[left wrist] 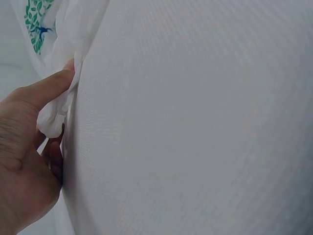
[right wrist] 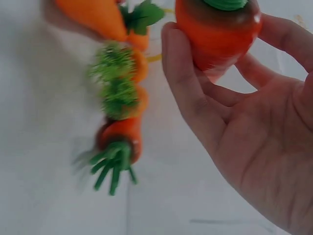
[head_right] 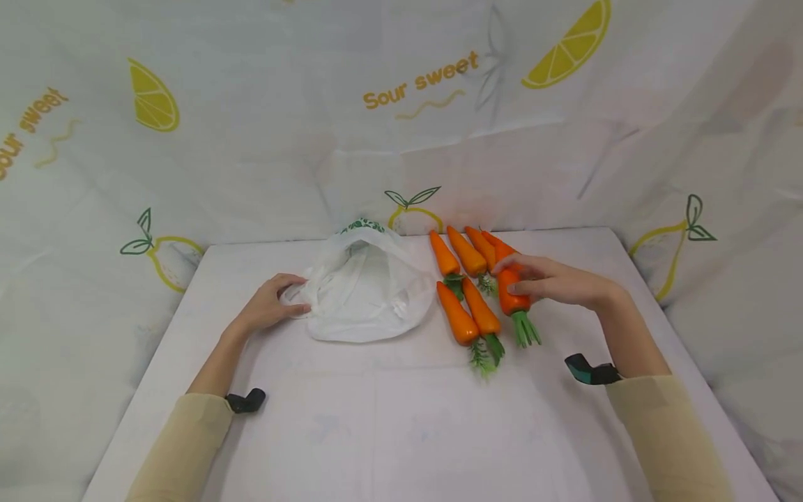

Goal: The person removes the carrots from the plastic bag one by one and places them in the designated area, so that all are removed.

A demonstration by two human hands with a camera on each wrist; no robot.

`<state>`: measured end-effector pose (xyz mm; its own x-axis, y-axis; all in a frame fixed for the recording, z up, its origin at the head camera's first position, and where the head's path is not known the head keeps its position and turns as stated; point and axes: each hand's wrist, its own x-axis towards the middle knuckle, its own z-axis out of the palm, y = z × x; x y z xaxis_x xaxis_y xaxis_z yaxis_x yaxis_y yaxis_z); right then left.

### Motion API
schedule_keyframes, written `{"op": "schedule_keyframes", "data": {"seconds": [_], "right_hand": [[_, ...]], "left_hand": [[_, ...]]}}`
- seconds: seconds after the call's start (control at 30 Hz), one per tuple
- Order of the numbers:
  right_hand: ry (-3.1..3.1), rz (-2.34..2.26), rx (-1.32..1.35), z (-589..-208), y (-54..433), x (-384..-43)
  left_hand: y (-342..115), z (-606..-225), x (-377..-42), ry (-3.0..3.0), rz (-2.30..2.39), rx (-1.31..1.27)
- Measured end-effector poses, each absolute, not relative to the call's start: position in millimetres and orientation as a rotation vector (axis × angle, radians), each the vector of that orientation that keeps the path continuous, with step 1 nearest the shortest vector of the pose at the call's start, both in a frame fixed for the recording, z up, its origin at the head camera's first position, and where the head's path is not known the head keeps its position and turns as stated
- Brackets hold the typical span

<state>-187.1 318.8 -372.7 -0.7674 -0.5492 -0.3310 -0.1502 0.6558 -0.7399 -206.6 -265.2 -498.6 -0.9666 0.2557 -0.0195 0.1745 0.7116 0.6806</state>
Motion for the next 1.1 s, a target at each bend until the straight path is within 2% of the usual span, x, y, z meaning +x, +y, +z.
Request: {"op": "schedule_keyframes", "data": {"seconds": [0.23, 0.47, 1.1], "right_hand": [[2.206, -0.920, -0.468, -401, 322, -183], [2.172, -0.899, -0.531, -416, 321, -185], [2.254, -0.861, -0.535, -422, 309, -192]], "left_hand": [[-266, -498, -206, 2.798, 1.103, 0.354], [-267, -501, -206, 2.779, 1.123, 0.361], [-268, -502, -206, 2.781, 1.129, 0.370]]}}
